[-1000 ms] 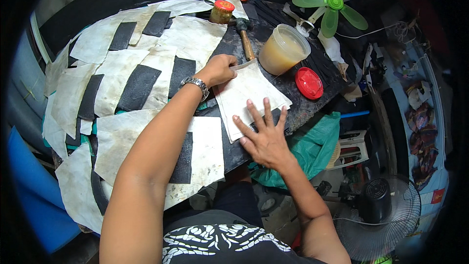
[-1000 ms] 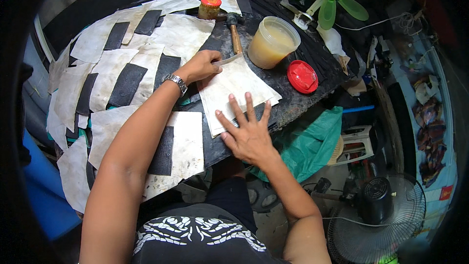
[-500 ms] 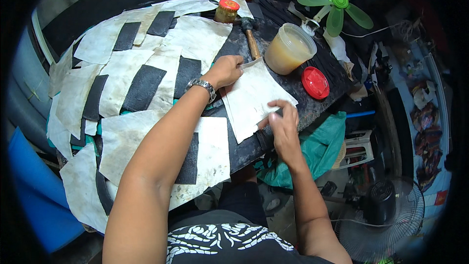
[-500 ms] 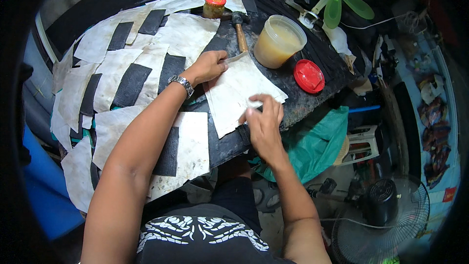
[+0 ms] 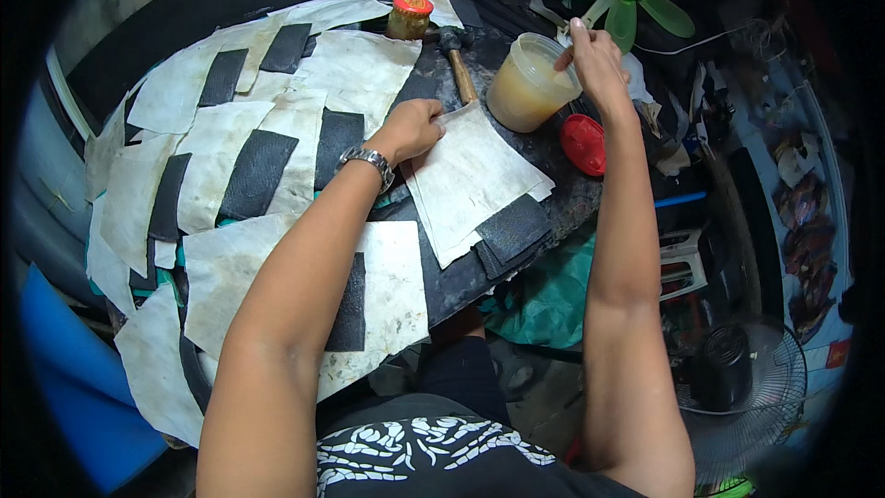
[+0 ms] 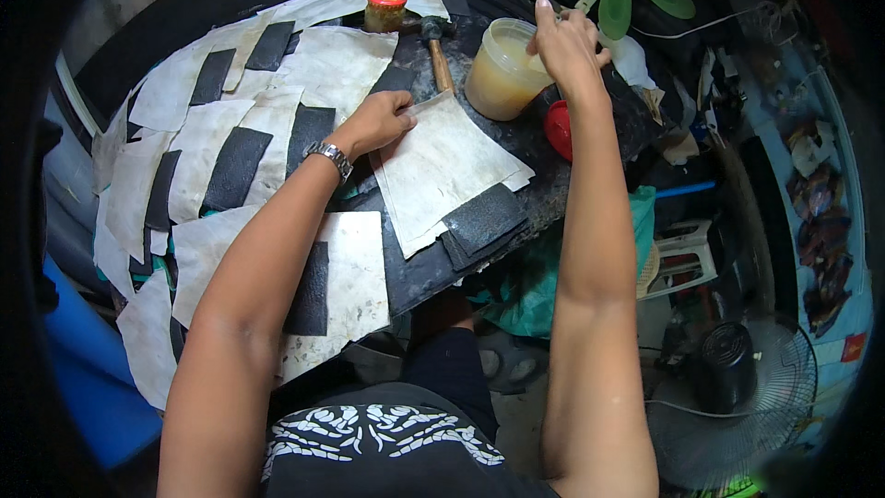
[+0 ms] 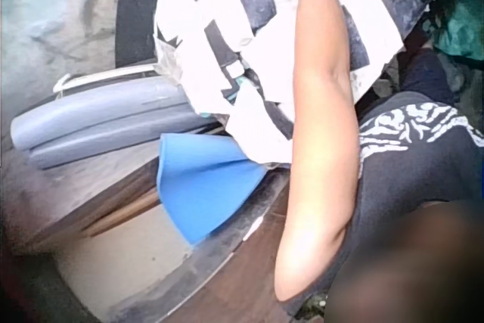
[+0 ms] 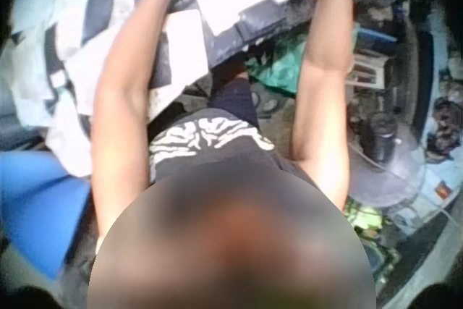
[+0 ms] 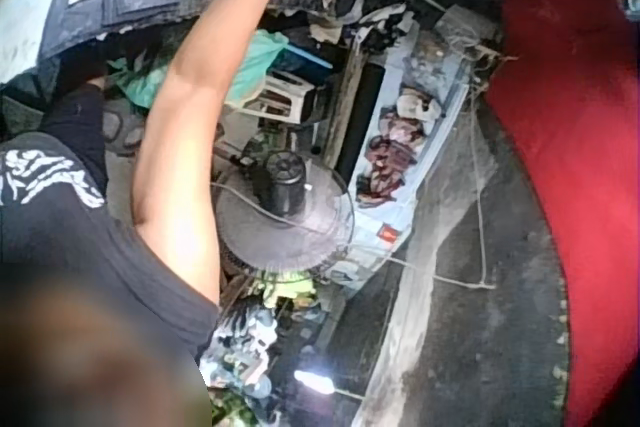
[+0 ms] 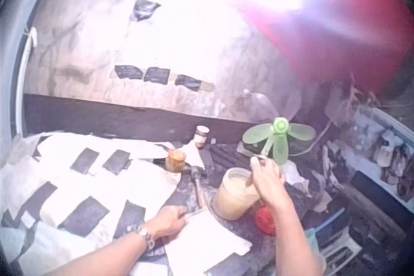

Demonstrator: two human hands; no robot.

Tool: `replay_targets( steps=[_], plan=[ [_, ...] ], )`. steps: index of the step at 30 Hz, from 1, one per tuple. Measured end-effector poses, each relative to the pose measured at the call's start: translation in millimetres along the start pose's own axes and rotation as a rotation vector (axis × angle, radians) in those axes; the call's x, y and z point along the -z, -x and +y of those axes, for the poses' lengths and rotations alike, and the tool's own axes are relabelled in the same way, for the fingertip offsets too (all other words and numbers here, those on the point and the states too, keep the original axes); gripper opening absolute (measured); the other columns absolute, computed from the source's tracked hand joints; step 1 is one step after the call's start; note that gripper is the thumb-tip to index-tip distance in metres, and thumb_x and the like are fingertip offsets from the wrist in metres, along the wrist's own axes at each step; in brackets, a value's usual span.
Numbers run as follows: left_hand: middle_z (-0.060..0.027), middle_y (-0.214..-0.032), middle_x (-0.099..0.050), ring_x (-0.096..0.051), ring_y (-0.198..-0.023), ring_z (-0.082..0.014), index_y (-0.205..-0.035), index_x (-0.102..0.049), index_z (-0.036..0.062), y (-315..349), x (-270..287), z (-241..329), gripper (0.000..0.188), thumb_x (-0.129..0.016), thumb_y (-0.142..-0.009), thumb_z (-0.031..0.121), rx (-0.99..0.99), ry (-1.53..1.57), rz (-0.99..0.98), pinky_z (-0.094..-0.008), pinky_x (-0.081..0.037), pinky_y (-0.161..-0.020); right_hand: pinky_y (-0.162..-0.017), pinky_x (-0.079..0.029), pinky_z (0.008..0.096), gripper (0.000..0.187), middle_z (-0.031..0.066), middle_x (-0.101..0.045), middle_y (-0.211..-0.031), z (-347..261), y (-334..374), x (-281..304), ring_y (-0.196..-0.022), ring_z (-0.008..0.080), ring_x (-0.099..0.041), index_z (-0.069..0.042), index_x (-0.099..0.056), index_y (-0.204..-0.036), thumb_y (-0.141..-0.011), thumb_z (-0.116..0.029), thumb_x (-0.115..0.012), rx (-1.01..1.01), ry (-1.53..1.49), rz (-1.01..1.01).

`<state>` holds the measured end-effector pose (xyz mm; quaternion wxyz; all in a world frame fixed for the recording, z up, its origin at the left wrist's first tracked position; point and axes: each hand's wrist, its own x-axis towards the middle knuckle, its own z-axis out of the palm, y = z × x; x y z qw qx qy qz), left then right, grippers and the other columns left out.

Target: The person repeatedly applies a liquid from a plastic container onto white fabric pieces using a brush. They then place a black rectangular piece onto the treated fabric and press it down. This process is repeated for multiple fabric pieces on a cluttered workbench.

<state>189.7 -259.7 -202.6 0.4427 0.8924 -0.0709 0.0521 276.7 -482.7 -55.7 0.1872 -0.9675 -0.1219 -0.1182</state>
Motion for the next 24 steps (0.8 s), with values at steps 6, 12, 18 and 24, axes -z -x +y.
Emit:
replay_targets(
  steps=[6,12,18,24],
  plan=[
    [-0.0231,-0.092,-0.067,-0.064,-0.087,-0.0371,-0.102,-0.064,-0.0024,-1,-2,-4,0.028,-0.064,-0.084,0.019,-0.036,-0.013,0.025,-0.0405,-0.049,-0.078,-0.114,-0.003,0.0612,0.061,0.0256,-0.031,-0.15,-17,166,-36,-0.146,0.0389,-0.012,0.009,-0.035,-0.14,-0.102,-0.038,-0.036,0.365,0.048,-0.228],
    [-0.0231,-0.092,-0.067,-0.065,-0.088,-0.0368,-0.103,-0.064,-0.0026,-1,-5,-6,0.027,-0.064,-0.083,0.017,-0.037,0.046,0.054,-0.0411,-0.049,-0.078,-0.107,0.003,0.0723,0.039,0.0197,-0.018,-0.159,-8,233,-58,-0.146,0.0479,-0.005,-0.015,-0.066,-0.125,-0.096,-0.027,-0.043,0.336,0.292,-0.214],
    [-0.0242,-0.091,-0.066,-0.065,-0.088,-0.037,-0.102,-0.064,-0.0027,0,-1,1,0.026,-0.063,-0.084,0.017,0.01,0.03,0.009,-0.0412,-0.049,-0.078,-0.106,0.0,0.0749,0.038,0.0168,-0.02,-0.159,-11,230,-62,-0.146,0.0453,-0.007,-0.015,-0.064,-0.125,-0.095,-0.026,-0.044,0.335,0.443,-0.045],
    [-0.026,-0.091,-0.066,-0.064,-0.089,-0.0412,-0.097,-0.066,-0.0007,-6,-4,-2,0.029,-0.06,-0.077,0.019,-0.069,-0.038,0.051,-0.0436,-0.05,-0.079,-0.106,0.0,0.0741,0.042,0.0138,-0.018,-0.16,-23,240,-57,-0.146,0.0467,-0.007,-0.028,-0.053,-0.138,-0.098,-0.03,-0.04,0.487,0.236,-0.374]
  ],
)
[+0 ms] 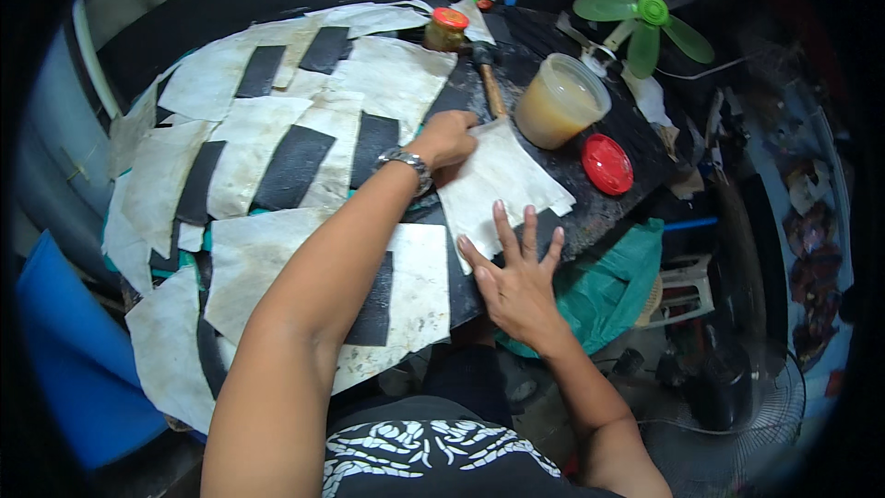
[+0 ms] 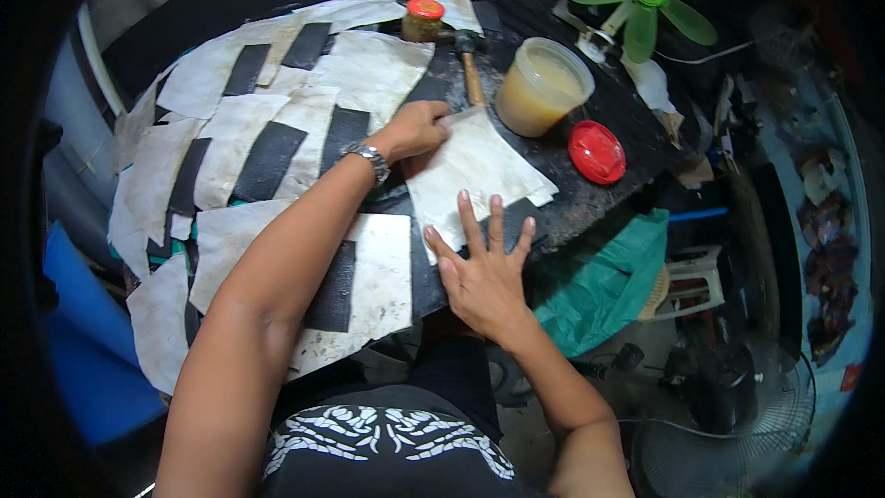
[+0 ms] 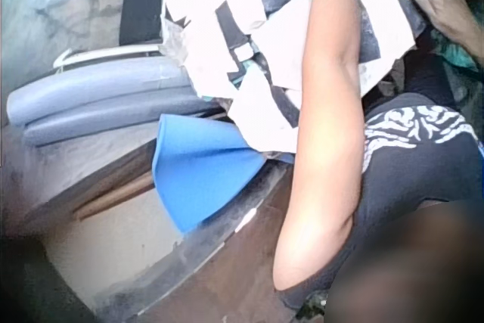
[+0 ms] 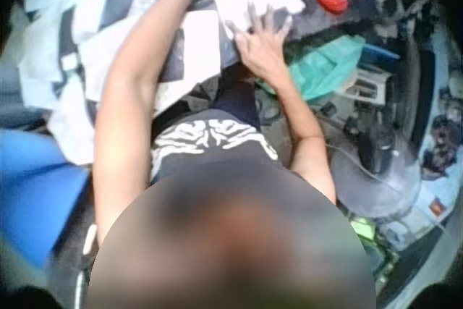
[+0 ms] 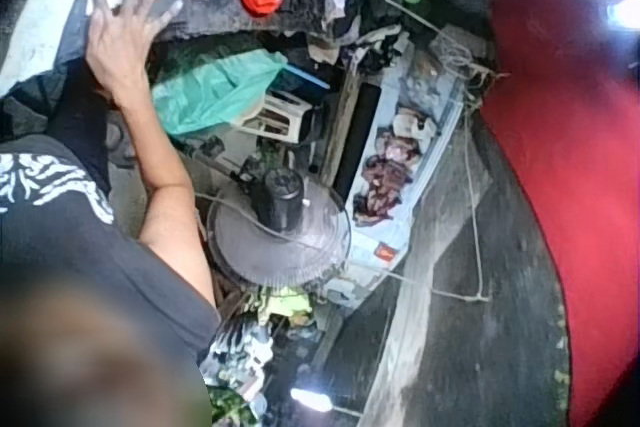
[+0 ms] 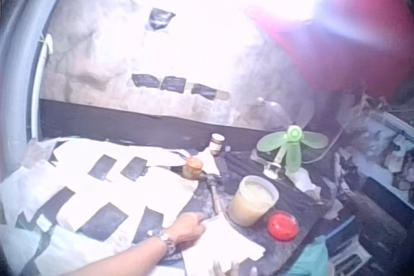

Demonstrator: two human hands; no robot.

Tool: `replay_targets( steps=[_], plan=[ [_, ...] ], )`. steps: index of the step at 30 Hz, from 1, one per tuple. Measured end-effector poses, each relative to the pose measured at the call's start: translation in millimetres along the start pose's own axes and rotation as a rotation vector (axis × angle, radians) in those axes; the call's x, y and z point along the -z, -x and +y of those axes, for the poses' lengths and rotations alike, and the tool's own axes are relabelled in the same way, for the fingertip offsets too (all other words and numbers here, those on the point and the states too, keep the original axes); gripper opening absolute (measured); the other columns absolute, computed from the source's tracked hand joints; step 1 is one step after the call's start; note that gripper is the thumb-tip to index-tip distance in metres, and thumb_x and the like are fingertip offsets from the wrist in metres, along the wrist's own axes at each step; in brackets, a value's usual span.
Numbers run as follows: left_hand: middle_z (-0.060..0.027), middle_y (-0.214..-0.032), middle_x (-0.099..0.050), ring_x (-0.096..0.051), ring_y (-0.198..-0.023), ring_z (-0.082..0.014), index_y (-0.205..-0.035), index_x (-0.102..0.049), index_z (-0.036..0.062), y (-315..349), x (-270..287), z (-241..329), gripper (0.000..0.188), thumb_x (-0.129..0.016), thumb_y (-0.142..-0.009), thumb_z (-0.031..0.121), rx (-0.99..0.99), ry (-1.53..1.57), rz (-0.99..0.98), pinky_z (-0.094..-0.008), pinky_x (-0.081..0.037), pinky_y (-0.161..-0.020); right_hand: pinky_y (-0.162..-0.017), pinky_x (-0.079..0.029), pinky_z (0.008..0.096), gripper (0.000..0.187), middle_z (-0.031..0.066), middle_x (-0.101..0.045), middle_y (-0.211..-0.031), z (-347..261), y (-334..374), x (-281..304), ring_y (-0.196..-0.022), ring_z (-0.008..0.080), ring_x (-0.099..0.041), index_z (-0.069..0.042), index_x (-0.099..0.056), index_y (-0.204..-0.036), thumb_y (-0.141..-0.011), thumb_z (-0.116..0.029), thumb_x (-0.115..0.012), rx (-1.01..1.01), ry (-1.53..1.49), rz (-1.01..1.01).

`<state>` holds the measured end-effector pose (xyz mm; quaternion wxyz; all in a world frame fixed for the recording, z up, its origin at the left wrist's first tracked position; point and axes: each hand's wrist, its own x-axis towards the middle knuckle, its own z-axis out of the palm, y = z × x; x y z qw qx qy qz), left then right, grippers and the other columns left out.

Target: The person repeatedly applies a liquid from a plastic container onto white fabric pieces using a brush. They then place a black rectangular piece onto the treated fabric and press it down. This process is repeated for multiple fabric pieces on a cluttered workbench.

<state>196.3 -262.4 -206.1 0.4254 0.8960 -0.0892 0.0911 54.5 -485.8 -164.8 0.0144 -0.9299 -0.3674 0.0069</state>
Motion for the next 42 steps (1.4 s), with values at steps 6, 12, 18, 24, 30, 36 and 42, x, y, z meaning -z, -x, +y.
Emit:
replay_targets(
  steps=[6,12,18,24,30,36,42],
  plan=[
    [-0.0272,-0.095,-0.065,-0.063,-0.097,-0.0405,-0.102,-0.059,-0.0015,-6,27,53,0.022,-0.061,-0.083,0.01,-0.191,0.064,0.011,-0.0459,-0.049,-0.084,-0.109,-0.025,0.0458,0.058,0.0158,-0.05,-0.137,112,-71,57,-0.133,0.0288,-0.038,-0.002,-0.064,-0.117,-0.103,-0.041,-0.025,-0.034,-0.997,0.565],
    [-0.0216,-0.089,-0.065,-0.065,-0.079,-0.0355,-0.099,-0.063,0.0017,13,156,118,0.018,-0.064,-0.082,0.009,-0.585,-0.019,0.448,-0.0396,-0.051,-0.073,-0.099,-0.041,0.0352,0.071,0.0141,-0.058,-0.125,288,-216,70,-0.112,0.0229,-0.055,0.002,-0.045,-0.138,-0.099,-0.057,-0.035,-0.13,-0.763,0.433],
    [-0.0142,-0.127,-0.06,-0.062,-0.107,-0.0194,-0.13,-0.053,-0.0071,93,376,50,0.046,-0.063,-0.085,0.001,-0.26,0.533,0.267,-0.0279,-0.052,-0.09,-0.093,-0.038,0.0345,0.064,0.0096,-0.061,-0.066,291,-210,88,-0.081,0.0178,-0.057,-0.005,-0.06,-0.074,-0.1,-0.057,-0.035,-0.08,-0.804,0.503],
    [-0.0247,-0.134,-0.053,-0.049,-0.128,-0.0316,-0.137,-0.044,-0.0071,172,488,-91,0.064,-0.06,-0.09,0.033,0.601,-0.74,0.68,-0.0378,-0.038,-0.107,-0.086,-0.041,0.0329,0.054,0.0089,-0.057,-0.088,213,-105,101,-0.084,0.0208,-0.053,-0.002,-0.058,-0.089,-0.101,-0.052,-0.04,-0.305,-0.618,0.379],
    [-0.0219,-0.137,-0.052,-0.05,-0.128,-0.0323,-0.135,-0.049,-0.002,97,364,-110,0.053,-0.062,-0.093,0.027,0.226,-0.597,0.283,-0.0395,-0.039,-0.107,-0.114,-0.017,0.0404,0.053,0.0156,-0.044,-0.141,117,3,60,-0.138,0.0293,-0.025,-0.002,-0.058,-0.126,-0.102,-0.042,-0.031,-0.217,-0.415,0.422],
    [-0.0183,-0.118,-0.06,-0.059,-0.108,-0.031,-0.118,-0.062,0.0007,31,111,-13,0.034,-0.066,-0.088,0.015,-0.155,-0.315,-0.092,-0.0385,-0.047,-0.095,-0.116,0.006,0.0515,0.057,0.017,-0.023,-0.156,80,11,3,-0.148,0.0358,0.0,-0.014,-0.068,-0.123,-0.103,-0.041,-0.022,-0.328,-0.57,0.32],
    [-0.024,-0.108,-0.058,-0.058,-0.095,-0.0402,-0.093,-0.066,-0.0012,21,11,37,0.028,-0.076,-0.077,0.019,-0.109,-0.54,-0.183,-0.0446,-0.049,-0.085,-0.112,0.0,0.0653,0.051,0.0226,-0.016,-0.157,74,-4,-23,-0.147,0.0409,-0.002,-0.011,-0.057,-0.134,-0.102,-0.037,-0.027,-0.553,-0.277,0.384]
  ],
)
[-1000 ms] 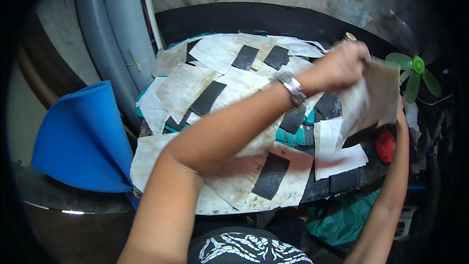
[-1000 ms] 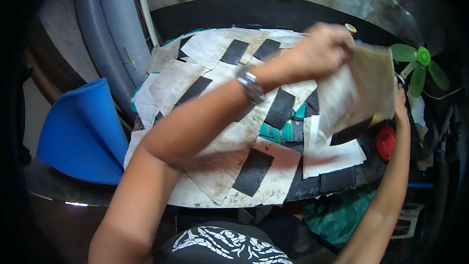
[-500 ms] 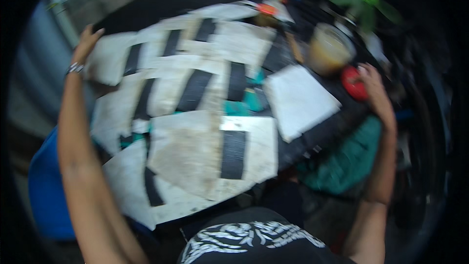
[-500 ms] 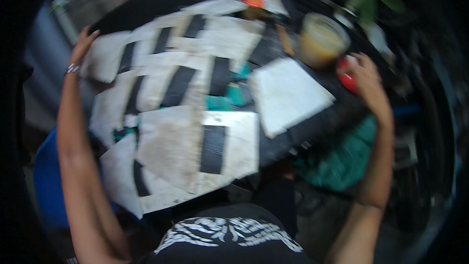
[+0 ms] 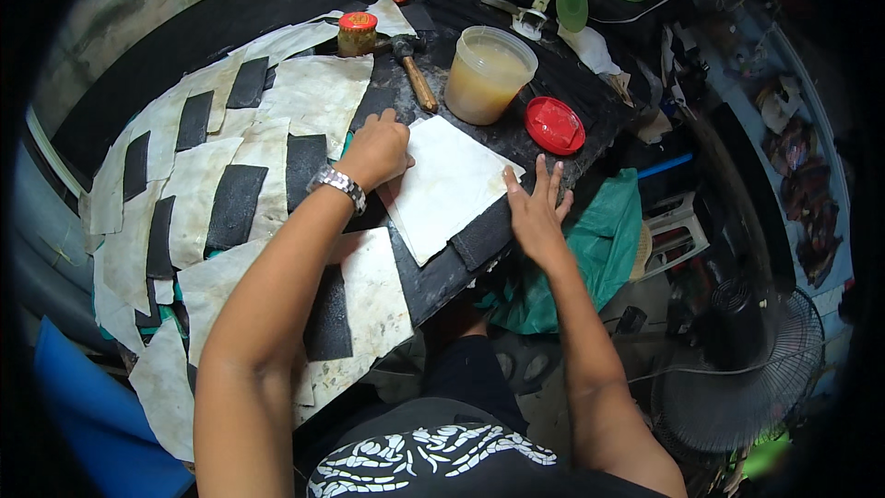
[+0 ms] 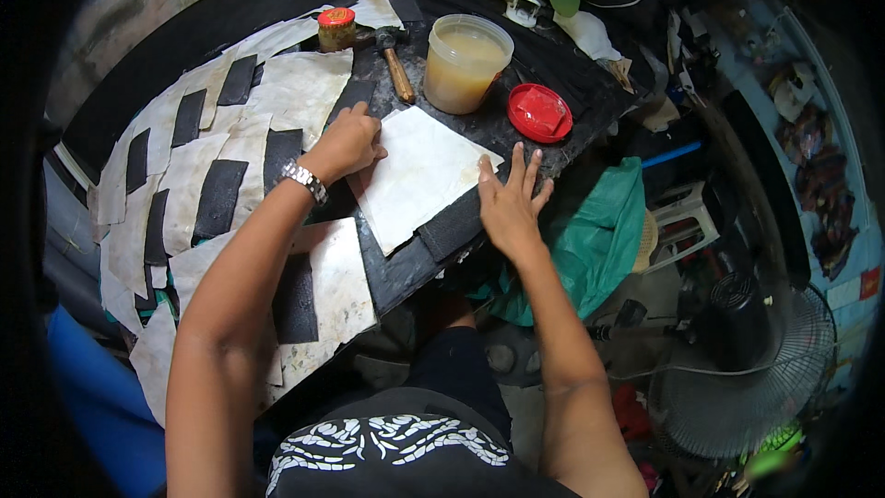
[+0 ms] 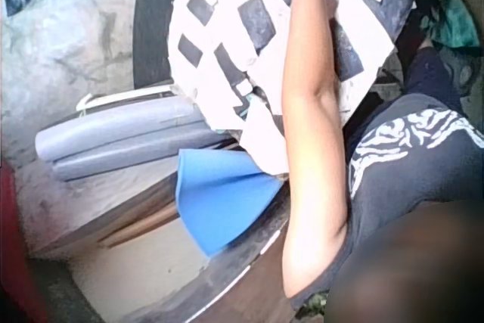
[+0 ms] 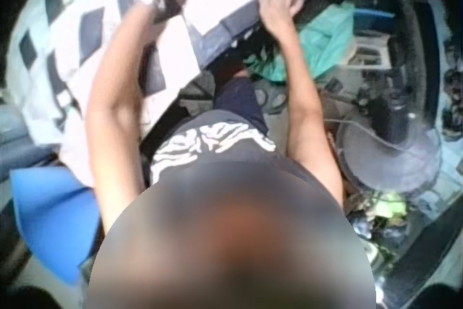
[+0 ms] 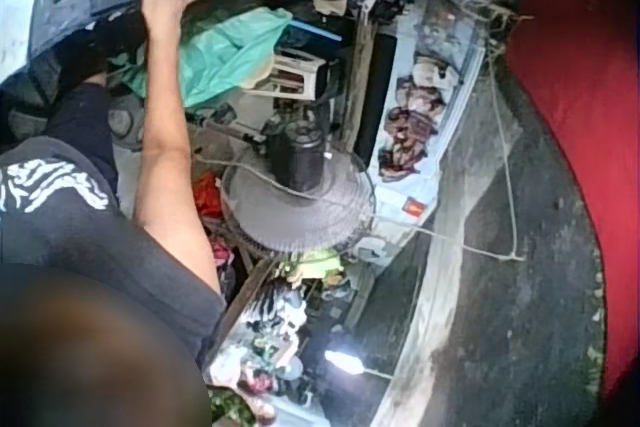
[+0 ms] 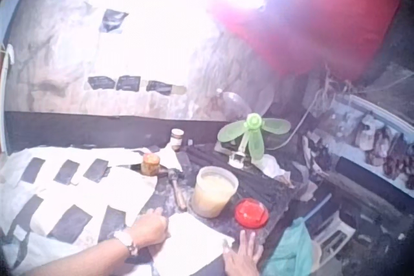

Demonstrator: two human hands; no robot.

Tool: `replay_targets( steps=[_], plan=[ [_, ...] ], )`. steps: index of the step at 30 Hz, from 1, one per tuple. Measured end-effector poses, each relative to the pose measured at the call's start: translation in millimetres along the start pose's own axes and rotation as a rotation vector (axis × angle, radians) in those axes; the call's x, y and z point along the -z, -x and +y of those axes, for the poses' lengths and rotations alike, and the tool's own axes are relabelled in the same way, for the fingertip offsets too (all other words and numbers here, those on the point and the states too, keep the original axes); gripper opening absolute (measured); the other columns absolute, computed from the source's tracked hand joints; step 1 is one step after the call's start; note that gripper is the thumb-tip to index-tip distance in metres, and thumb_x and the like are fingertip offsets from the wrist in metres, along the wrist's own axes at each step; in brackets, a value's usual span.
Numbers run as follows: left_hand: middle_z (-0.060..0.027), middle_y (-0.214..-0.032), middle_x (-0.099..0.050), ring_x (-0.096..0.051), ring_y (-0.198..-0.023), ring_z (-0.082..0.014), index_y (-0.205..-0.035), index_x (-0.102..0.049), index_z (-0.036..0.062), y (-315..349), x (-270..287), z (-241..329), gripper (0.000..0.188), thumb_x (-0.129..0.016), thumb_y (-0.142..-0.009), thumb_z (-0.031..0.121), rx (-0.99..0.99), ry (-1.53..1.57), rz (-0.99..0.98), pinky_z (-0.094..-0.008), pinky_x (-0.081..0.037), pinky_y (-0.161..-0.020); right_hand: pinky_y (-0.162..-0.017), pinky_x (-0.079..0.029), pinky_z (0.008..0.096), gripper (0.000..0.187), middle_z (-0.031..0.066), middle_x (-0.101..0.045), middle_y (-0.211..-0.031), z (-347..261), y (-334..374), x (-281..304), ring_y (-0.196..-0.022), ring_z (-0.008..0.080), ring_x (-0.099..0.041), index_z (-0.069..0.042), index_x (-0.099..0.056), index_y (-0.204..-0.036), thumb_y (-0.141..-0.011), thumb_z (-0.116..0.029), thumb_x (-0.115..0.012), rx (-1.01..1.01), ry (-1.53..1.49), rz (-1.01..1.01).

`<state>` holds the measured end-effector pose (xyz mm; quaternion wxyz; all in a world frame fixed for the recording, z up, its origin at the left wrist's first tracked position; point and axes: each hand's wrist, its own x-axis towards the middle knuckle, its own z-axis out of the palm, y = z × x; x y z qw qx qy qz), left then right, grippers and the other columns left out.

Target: The person repeatedly applies a liquid from a plastic container onto white fabric pieces using a brush. They then place a black rectangular piece onto the treated fabric and press it down. This process is repeated for multiple fabric pieces on a cluttered workbench.

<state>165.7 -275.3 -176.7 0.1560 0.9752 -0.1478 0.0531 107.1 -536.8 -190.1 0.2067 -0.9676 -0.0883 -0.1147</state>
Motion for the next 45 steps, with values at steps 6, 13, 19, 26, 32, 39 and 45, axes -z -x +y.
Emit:
replay_targets(
  steps=[6,13,19,26,32,39,45],
  plan=[
    [-0.0218,-0.105,-0.059,-0.058,-0.095,-0.0412,-0.097,-0.065,0.0,3,-13,-2,0.031,-0.078,-0.076,0.018,0.061,0.102,0.104,-0.0444,-0.048,-0.086,-0.108,-0.003,0.0714,0.043,0.0228,-0.024,-0.154,-2,22,1,-0.146,0.0437,-0.006,-0.006,-0.062,-0.125,-0.099,-0.031,-0.039,0.264,0.278,-0.013],
    [-0.0193,-0.104,-0.058,-0.055,-0.102,-0.0395,-0.098,-0.061,0.0018,4,-14,2,0.033,-0.078,-0.075,0.017,0.131,0.166,0.135,-0.0463,-0.047,-0.086,-0.108,0.0,0.0716,0.041,0.0147,-0.015,-0.16,20,-5,7,-0.147,0.0421,-0.001,-0.023,-0.058,-0.133,-0.101,-0.034,-0.037,0.215,0.421,0.035],
    [-0.018,-0.106,-0.058,-0.056,-0.103,-0.0392,-0.097,-0.061,0.0037,-2,-18,1,0.031,-0.076,-0.074,0.019,0.261,0.13,0.075,-0.047,-0.047,-0.086,-0.109,0.002,0.0712,0.042,0.0111,-0.011,-0.162,20,-11,14,-0.148,0.0413,0.002,-0.038,-0.05,-0.14,-0.103,-0.036,-0.029,0.302,0.369,-0.215],
    [-0.0182,-0.099,-0.069,-0.064,-0.1,-0.0351,-0.094,-0.062,0.0054,-13,-14,1,0.028,-0.072,-0.069,0.012,0.397,0.191,0.019,-0.0432,-0.051,-0.084,-0.107,0.0,0.0748,0.043,0.0119,-0.015,-0.161,-23,23,9,-0.147,0.0442,0.0,-0.036,-0.048,-0.141,-0.101,-0.033,-0.034,0.524,0.343,-0.228],
    [-0.0195,-0.098,-0.068,-0.064,-0.098,-0.0371,-0.095,-0.061,0.0038,-13,-15,-4,0.029,-0.072,-0.069,0.011,0.298,0.212,0.022,-0.0431,-0.05,-0.082,-0.108,0.007,0.071,0.042,0.0133,-0.018,-0.16,-52,41,-3,-0.147,0.043,-0.001,-0.036,-0.053,-0.137,-0.098,-0.032,-0.038,0.561,0.12,-0.328],
    [-0.0219,-0.099,-0.066,-0.063,-0.097,-0.0374,-0.095,-0.059,0.0006,-7,-15,-14,0.031,-0.074,-0.069,0.009,0.191,0.233,0.09,-0.0422,-0.05,-0.082,-0.116,0.005,0.0536,0.073,0.024,-0.028,-0.153,-21,-108,28,-0.149,0.0337,-0.005,0.0,-0.06,-0.128,-0.1,-0.055,-0.02,0.248,-0.691,-0.072],
    [-0.0198,-0.091,-0.067,-0.066,-0.09,-0.0317,-0.091,-0.062,-0.0005,-4,1,-16,0.024,-0.072,-0.072,0.009,0.2,0.43,0.05,-0.0379,-0.05,-0.077,-0.112,0.004,0.0645,0.083,0.0196,-0.016,-0.159,-29,-241,44,-0.149,0.036,-0.006,-0.012,-0.07,-0.117,-0.092,-0.071,-0.018,-0.066,0.089,-0.154]
  ],
)
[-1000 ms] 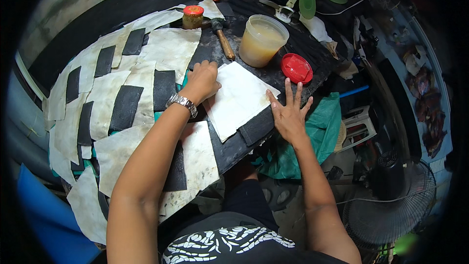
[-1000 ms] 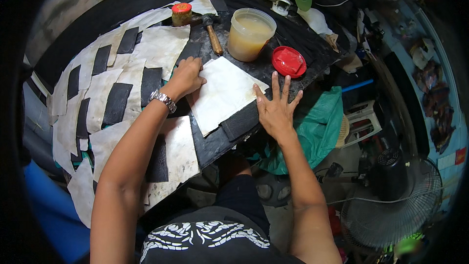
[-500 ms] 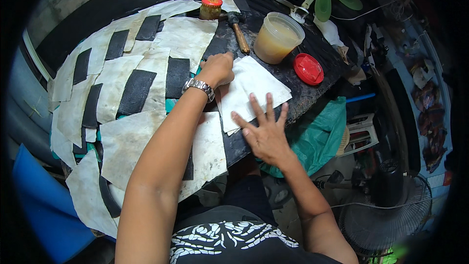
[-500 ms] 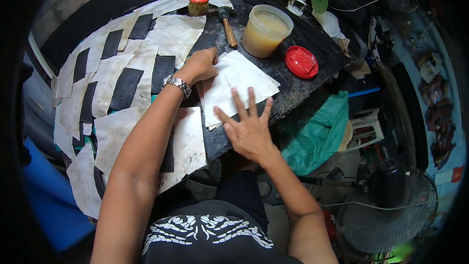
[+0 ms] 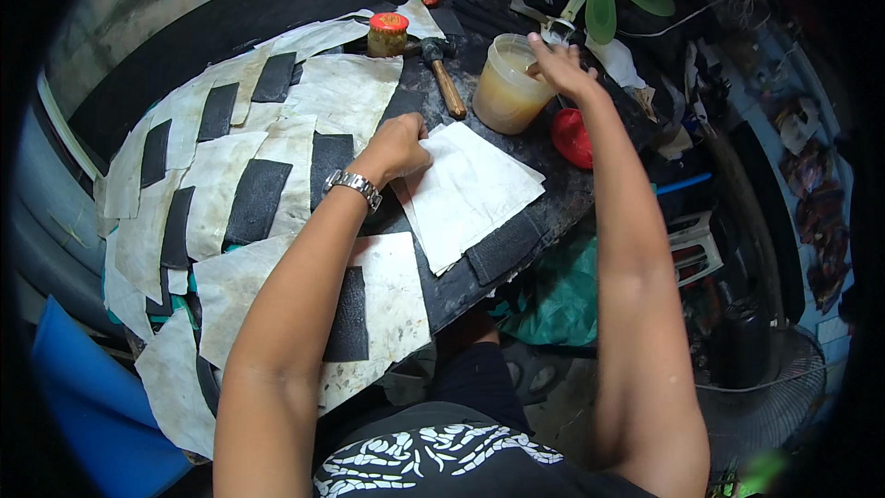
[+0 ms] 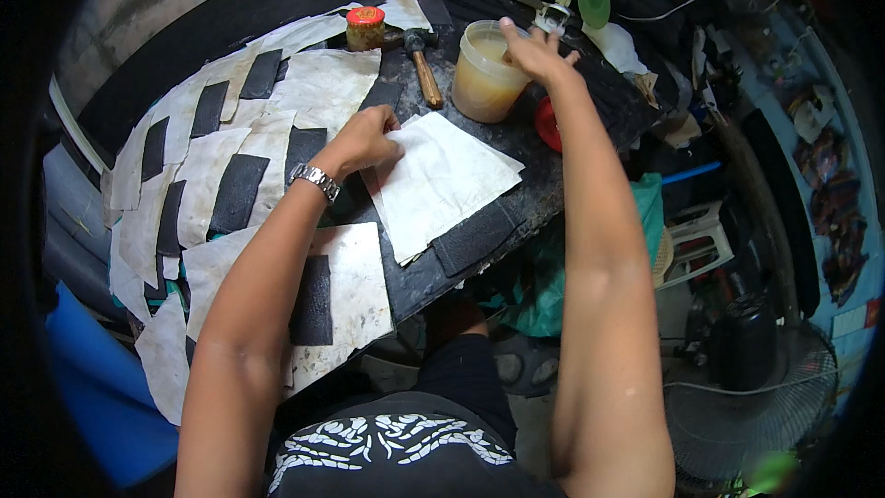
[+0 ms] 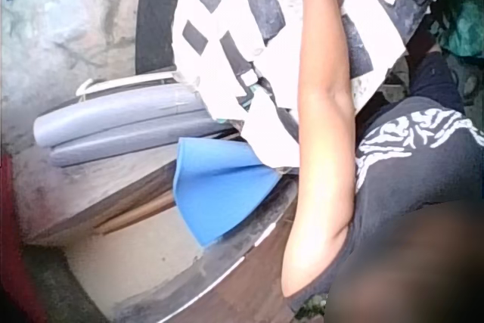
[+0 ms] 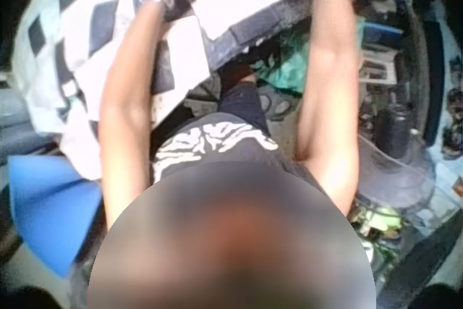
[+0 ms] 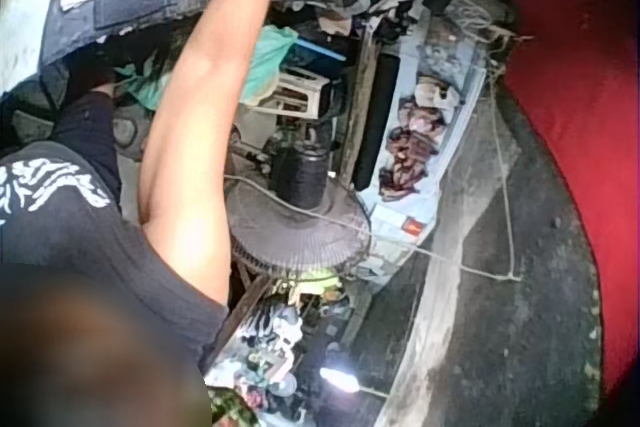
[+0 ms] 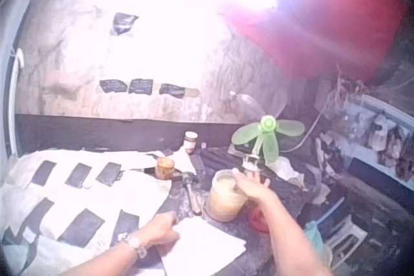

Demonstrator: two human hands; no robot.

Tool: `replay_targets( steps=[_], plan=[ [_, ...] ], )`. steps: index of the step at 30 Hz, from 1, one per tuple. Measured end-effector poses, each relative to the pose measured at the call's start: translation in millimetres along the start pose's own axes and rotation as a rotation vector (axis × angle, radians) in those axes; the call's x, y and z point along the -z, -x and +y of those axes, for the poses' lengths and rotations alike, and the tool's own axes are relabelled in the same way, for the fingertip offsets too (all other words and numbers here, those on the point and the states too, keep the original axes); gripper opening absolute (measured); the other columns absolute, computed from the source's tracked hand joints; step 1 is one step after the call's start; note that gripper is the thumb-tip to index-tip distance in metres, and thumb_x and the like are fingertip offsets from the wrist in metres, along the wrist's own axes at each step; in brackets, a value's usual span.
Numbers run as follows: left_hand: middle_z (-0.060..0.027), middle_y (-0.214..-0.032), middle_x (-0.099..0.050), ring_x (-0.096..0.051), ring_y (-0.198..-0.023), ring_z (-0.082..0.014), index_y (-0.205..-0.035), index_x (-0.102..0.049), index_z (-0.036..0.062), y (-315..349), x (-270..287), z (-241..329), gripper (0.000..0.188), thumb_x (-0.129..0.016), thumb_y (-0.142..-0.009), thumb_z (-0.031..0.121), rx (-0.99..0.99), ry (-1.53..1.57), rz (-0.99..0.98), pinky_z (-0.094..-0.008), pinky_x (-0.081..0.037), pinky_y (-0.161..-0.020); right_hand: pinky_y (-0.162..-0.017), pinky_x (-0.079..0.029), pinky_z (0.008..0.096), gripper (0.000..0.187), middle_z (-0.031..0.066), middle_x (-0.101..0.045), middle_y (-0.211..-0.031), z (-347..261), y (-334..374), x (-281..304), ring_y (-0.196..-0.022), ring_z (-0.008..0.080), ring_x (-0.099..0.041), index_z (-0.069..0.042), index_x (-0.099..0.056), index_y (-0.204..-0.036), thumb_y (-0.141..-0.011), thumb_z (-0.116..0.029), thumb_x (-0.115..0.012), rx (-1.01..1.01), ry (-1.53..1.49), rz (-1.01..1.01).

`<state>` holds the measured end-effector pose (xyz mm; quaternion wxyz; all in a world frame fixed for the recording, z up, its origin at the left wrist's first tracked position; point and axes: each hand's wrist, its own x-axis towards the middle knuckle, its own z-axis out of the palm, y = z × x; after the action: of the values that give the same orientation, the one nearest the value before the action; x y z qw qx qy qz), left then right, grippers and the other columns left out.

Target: The person repeatedly applies a liquid from a plastic container onto white fabric pieces using a brush. They then place a black rectangular piece onto the treated fabric and press it down. This process is repeated for multiple fabric pieces on a cluttered workbench.

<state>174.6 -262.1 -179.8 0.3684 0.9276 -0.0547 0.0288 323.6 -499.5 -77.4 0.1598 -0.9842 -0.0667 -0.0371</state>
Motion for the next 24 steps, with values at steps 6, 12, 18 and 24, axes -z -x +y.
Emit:
replay_targets(
  steps=[6,12,18,24],
  plan=[
    [-0.0097,-0.076,-0.062,-0.059,-0.073,-0.0186,-0.089,-0.058,0.0004,1,-2,-2,0.015,-0.067,-0.081,0.01,-0.036,0.27,0.229,-0.0312,-0.047,-0.068,-0.106,-0.028,0.0486,0.076,0.0187,-0.061,-0.116,7,52,22,-0.119,0.0379,-0.049,-0.003,-0.074,-0.09,-0.096,-0.061,-0.025,0.179,-0.072,0.242],
    [-0.0052,-0.076,-0.059,-0.056,-0.07,-0.0131,-0.089,-0.057,0.0001,-6,-6,-22,0.013,-0.065,-0.082,0.009,0.108,0.252,0.24,-0.0265,-0.046,-0.065,-0.117,-0.006,0.0421,0.053,0.0159,-0.046,-0.143,39,197,-37,-0.144,0.031,-0.023,-0.004,-0.055,-0.132,-0.104,-0.039,-0.027,0.381,-0.347,0.051],
    [-0.0056,-0.079,-0.062,-0.058,-0.072,-0.0137,-0.094,-0.061,-0.0023,-7,-8,-31,0.017,-0.065,-0.08,0.006,0.079,0.332,0.154,-0.0257,-0.046,-0.068,-0.111,0.005,0.0645,0.044,0.0182,-0.014,-0.16,52,268,-89,-0.147,0.0439,0.001,-0.021,-0.051,-0.141,-0.101,-0.03,-0.034,0.205,0.056,0.133],
    [-0.0057,-0.082,-0.063,-0.058,-0.074,-0.014,-0.095,-0.062,-0.0036,-5,-4,-26,0.016,-0.063,-0.08,0.004,0.082,0.308,0.151,-0.0264,-0.047,-0.07,-0.111,0.005,0.066,0.041,0.016,-0.02,-0.158,54,289,-94,-0.147,0.0428,-0.004,-0.023,-0.061,-0.131,-0.098,-0.028,-0.038,0.471,0.104,0.261]
  ],
)
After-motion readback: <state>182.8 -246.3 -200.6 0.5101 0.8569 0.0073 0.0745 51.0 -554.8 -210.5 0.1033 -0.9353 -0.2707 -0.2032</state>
